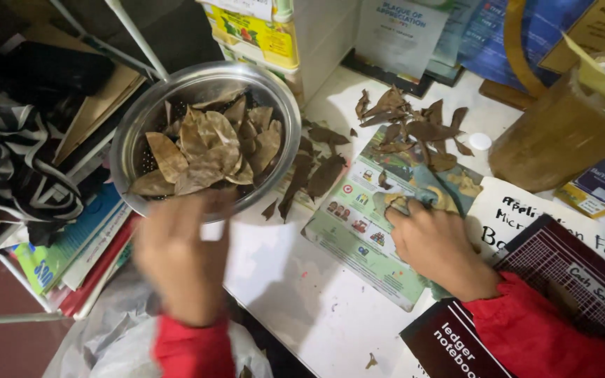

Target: Sorting and cleaning dried leaves by hand using a cloth on a work table

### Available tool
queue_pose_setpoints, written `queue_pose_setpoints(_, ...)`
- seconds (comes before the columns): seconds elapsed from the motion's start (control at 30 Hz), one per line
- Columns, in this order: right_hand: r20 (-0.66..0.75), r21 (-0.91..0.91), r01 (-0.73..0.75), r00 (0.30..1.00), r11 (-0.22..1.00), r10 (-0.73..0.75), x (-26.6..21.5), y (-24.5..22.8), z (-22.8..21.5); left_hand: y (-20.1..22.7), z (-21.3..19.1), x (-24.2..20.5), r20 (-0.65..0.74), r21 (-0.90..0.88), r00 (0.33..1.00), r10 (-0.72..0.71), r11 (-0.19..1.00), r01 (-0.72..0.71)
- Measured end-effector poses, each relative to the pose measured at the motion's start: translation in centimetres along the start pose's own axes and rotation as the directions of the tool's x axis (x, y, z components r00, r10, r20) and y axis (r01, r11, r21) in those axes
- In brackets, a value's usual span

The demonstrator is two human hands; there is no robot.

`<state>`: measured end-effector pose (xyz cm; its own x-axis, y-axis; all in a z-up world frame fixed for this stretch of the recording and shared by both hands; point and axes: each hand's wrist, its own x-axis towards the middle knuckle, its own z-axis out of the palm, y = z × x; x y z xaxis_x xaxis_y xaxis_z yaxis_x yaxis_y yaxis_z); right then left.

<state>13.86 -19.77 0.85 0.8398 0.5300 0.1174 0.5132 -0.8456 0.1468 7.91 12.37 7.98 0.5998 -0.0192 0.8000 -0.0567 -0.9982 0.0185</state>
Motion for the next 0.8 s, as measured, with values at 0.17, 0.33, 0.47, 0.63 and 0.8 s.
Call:
queue_pose_setpoints(0.17, -0.101, 0.018, -0.096, 0.990, 0.995, 0.097, -0.4, 0.5, 4.3, 7.3, 8.3, -2.4, 0.189, -0.243, 0.963, 0.192, 0.959, -0.143)
queue_pose_setpoints(0.33, -0.094, -0.034, -0.053, 0.994, 0.998, 0.050, -0.6, 0.6, 4.2, 10.2, 12.3, -0.4, 0.452, -0.166, 0.889, 0.078, 0.986, -0.002)
queue_pose_setpoints(0.47, -0.083, -0.015, -0.050, 0.995, 0.999, 0.049, -0.3, 0.6, 3.6, 9.7, 14.1, 1.3, 0.662, -0.088, 0.748, -0.044, 0.987, 0.136)
queue_pose_setpoints(0.63, -0.071, -0.032, -0.028, 0.997, 0.999, 0.026, -0.4, 0.7, 3.3, 8.9, 13.6, 1.7, 0.728, -0.323, 0.684, -0.037, 0.862, 0.391)
queue_pose_setpoints(0.8, -0.047, 0.007, -0.051, 0.998, 0.999, 0.051, -0.4, 0.8, 3.6, 8.5, 11.8, 0.5, 0.555, -0.623, 0.829, -0.063, 0.628, 0.465)
